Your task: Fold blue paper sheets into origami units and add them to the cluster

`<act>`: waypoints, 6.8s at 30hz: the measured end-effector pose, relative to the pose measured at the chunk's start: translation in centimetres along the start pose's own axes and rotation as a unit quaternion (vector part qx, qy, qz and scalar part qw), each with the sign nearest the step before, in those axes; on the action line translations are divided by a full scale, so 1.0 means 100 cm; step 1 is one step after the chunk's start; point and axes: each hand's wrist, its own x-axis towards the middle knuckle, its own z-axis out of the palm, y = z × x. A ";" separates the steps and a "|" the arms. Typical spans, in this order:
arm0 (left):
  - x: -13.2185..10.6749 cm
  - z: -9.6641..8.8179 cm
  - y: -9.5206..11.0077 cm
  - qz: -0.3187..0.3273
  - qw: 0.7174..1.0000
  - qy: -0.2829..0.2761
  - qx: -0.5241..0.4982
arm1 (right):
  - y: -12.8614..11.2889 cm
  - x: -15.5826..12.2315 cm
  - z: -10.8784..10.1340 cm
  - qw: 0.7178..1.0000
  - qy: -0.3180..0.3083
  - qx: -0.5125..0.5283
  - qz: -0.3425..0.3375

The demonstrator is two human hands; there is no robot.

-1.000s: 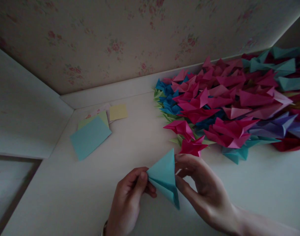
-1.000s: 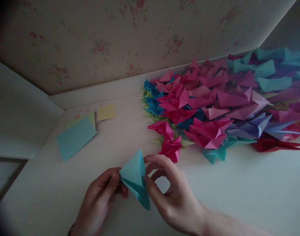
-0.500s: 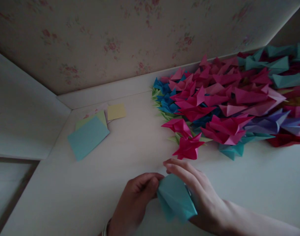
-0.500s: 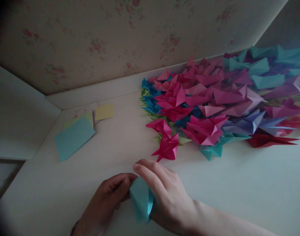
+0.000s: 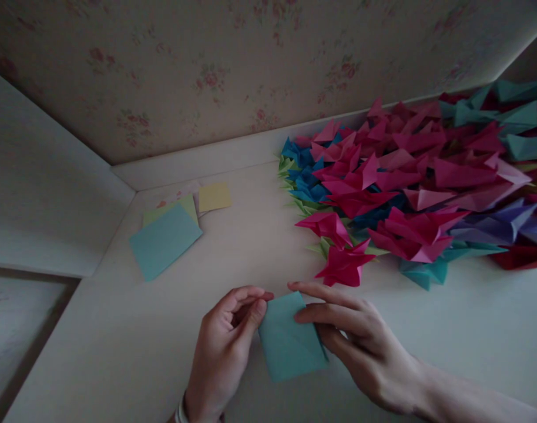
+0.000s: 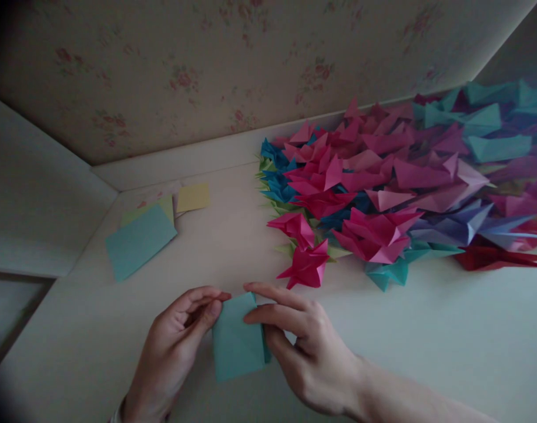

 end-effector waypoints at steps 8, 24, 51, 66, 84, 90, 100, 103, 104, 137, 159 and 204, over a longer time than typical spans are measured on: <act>-0.007 0.011 -0.004 -0.067 0.991 -0.032 -0.108 | 0.004 0.001 0.004 0.999 0.034 -0.014 0.024; -0.009 0.008 0.002 0.082 0.988 -0.012 0.132 | 0.001 0.007 0.011 0.980 -0.021 0.090 0.177; -0.012 0.003 -0.002 -0.043 0.995 -0.074 -0.043 | -0.002 0.011 0.006 0.897 -0.045 0.331 0.289; -0.014 -0.003 0.007 -0.032 0.944 -0.185 -0.272 | -0.006 0.010 -0.008 0.864 -0.077 0.432 0.249; -0.012 -0.005 -0.008 -0.023 0.970 -0.179 -0.162 | 0.000 0.006 -0.002 0.989 -0.007 0.101 0.111; -0.015 -0.002 0.003 0.048 0.980 -0.170 -0.097 | 0.001 0.006 -0.002 0.998 -0.010 0.041 0.042; -0.013 0.001 0.005 0.099 0.980 -0.155 -0.072 | 0.000 0.008 -0.007 0.995 -0.064 0.073 0.016; -0.012 0.000 0.005 0.123 0.984 -0.123 -0.042 | 0.000 0.009 -0.007 0.994 -0.082 0.073 0.010; -0.011 -0.001 0.006 0.125 0.984 -0.118 -0.039 | 0.000 0.009 -0.007 0.994 -0.087 0.073 0.005; -0.021 0.015 0.008 0.064 0.992 -0.088 0.056 | -0.005 0.007 0.014 0.978 0.016 0.125 0.163; -0.021 0.012 0.001 0.104 0.984 -0.081 0.120 | 0.003 -0.002 0.019 0.977 0.085 0.090 0.176; -0.017 0.015 -0.002 0.141 0.934 -0.100 0.312 | 0.004 -0.008 0.019 0.992 -0.100 0.024 0.073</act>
